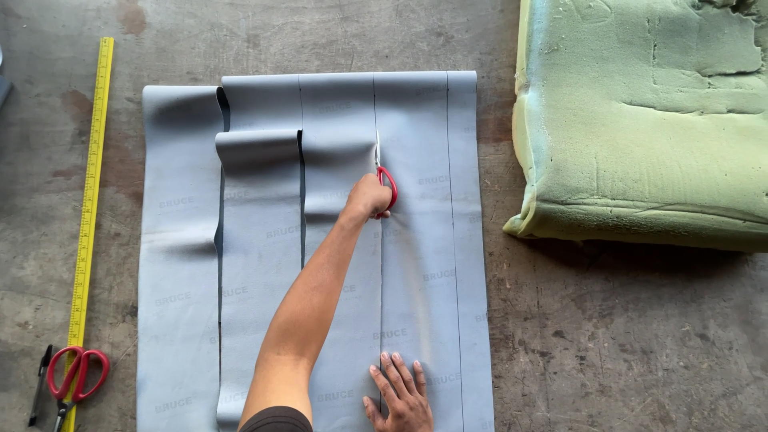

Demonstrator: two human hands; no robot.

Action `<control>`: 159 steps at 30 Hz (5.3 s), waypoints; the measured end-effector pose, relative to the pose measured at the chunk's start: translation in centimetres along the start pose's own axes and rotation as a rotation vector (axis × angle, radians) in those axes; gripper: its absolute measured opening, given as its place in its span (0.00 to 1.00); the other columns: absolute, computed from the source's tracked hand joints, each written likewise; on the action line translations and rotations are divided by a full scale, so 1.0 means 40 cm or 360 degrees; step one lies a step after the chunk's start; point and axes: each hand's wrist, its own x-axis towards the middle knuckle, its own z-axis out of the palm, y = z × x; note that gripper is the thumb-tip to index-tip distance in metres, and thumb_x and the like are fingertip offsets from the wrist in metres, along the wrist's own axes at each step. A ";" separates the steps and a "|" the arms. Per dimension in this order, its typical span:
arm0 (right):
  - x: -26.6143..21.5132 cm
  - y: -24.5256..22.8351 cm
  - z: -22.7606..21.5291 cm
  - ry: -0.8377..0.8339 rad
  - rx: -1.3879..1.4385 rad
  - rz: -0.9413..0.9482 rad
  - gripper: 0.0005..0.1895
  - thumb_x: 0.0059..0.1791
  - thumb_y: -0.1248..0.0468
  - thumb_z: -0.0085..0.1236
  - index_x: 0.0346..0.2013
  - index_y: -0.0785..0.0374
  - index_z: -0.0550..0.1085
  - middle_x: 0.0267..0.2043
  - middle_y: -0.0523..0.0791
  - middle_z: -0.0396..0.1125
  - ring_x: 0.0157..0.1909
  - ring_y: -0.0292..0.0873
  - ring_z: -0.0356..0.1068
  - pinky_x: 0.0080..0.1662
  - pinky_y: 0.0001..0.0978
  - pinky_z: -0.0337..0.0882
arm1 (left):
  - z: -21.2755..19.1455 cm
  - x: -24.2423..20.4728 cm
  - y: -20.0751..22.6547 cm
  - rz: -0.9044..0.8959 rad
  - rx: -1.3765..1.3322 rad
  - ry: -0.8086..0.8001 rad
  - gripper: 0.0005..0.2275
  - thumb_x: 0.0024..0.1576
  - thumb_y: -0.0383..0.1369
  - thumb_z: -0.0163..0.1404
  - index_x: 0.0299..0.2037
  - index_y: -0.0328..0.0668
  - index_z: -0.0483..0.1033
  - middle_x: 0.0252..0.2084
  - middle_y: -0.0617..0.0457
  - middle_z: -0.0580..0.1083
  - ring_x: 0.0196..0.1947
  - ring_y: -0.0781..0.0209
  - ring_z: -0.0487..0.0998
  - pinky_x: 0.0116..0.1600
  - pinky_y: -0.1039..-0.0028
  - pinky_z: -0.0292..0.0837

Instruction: The person uses red-handled scissors to cut a large sheet of light gray fabric into long vertical strips. The fabric is laid out on a concrete floor, and the person cuts along pre-marked lines, separating the material into multiple sections.

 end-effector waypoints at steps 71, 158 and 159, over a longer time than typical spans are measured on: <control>-0.003 0.007 -0.011 -0.0080 0.0018 -0.0072 0.35 0.49 0.46 0.61 0.69 0.51 0.68 0.77 0.42 0.59 0.78 0.47 0.56 0.75 0.55 0.46 | 0.251 -0.370 -0.635 0.0226 -0.0968 -0.0045 0.08 0.61 0.35 0.57 0.40 0.43 0.72 0.29 0.53 0.76 0.22 0.67 0.74 0.30 0.74 0.71; -0.183 0.335 -0.630 0.0300 0.2279 0.1260 0.45 0.34 0.79 0.75 0.65 0.60 0.74 0.56 0.48 0.70 0.54 0.43 0.71 0.52 0.32 0.76 | 0.897 -1.110 -0.867 0.0530 -0.0234 -0.0688 0.28 0.48 0.42 0.61 0.60 0.45 0.71 0.42 0.51 0.82 0.45 0.55 0.83 0.54 0.67 0.72; -0.169 0.333 -0.633 0.0308 0.2277 0.1248 0.45 0.34 0.79 0.75 0.65 0.60 0.74 0.56 0.48 0.70 0.54 0.43 0.71 0.52 0.32 0.76 | 0.882 -1.098 -0.857 0.0542 -0.0231 -0.0687 0.28 0.48 0.42 0.61 0.60 0.45 0.71 0.42 0.51 0.82 0.45 0.55 0.83 0.54 0.67 0.72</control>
